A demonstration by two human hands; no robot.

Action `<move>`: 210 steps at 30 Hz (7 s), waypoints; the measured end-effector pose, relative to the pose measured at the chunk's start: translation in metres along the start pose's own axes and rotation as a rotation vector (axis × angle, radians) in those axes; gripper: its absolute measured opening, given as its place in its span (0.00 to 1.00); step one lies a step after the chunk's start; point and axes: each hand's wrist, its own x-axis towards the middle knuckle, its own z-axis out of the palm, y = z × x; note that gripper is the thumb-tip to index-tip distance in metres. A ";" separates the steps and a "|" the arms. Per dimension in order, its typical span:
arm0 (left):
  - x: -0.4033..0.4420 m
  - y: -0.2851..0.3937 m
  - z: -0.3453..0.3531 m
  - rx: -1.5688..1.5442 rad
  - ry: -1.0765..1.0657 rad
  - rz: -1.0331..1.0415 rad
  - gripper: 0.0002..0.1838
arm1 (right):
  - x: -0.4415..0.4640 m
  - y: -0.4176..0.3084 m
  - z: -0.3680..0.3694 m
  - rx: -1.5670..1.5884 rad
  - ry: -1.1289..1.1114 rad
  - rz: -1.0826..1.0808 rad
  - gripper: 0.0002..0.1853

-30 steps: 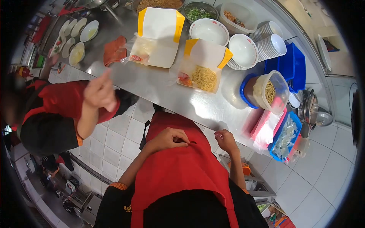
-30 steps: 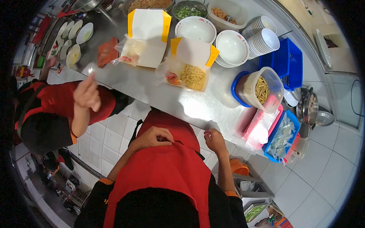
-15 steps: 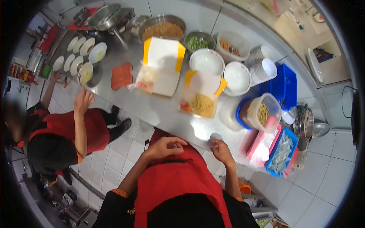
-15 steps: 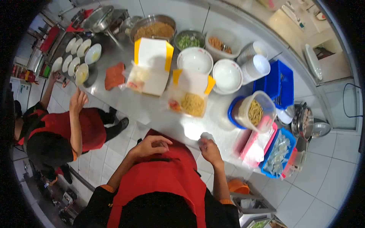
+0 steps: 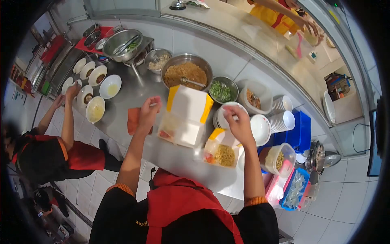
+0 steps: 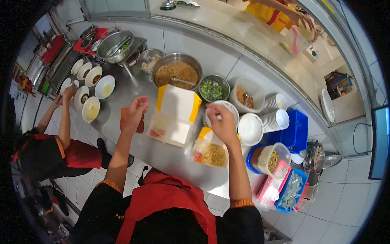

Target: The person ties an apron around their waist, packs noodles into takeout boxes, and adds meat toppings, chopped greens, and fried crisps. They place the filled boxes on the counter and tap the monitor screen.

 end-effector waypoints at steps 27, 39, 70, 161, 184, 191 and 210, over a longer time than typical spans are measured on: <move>0.167 -0.039 -0.017 -0.282 -0.188 -0.318 0.07 | 0.219 0.060 0.192 -0.420 -0.910 -0.193 0.13; 0.087 -0.086 0.002 0.038 -0.493 -0.115 0.16 | 0.247 0.091 0.205 -0.582 -0.742 -0.254 0.08; -0.023 0.001 -0.081 0.622 0.418 0.382 0.21 | 0.169 0.096 0.123 -0.906 -0.311 -0.176 0.08; 0.027 0.024 -0.057 0.573 0.184 0.435 0.37 | 0.201 0.058 0.104 0.478 -0.302 0.694 0.08; 0.045 -0.009 -0.037 -0.355 0.129 0.028 0.36 | 0.149 -0.076 0.125 -0.261 -0.155 -0.342 0.06; 0.038 0.008 -0.046 1.086 0.208 0.457 0.34 | 0.157 -0.085 0.117 -0.143 -0.026 -0.222 0.04; 0.024 0.040 -0.041 0.402 0.102 0.605 0.27 | 0.143 0.154 0.075 -0.729 -0.194 0.935 0.18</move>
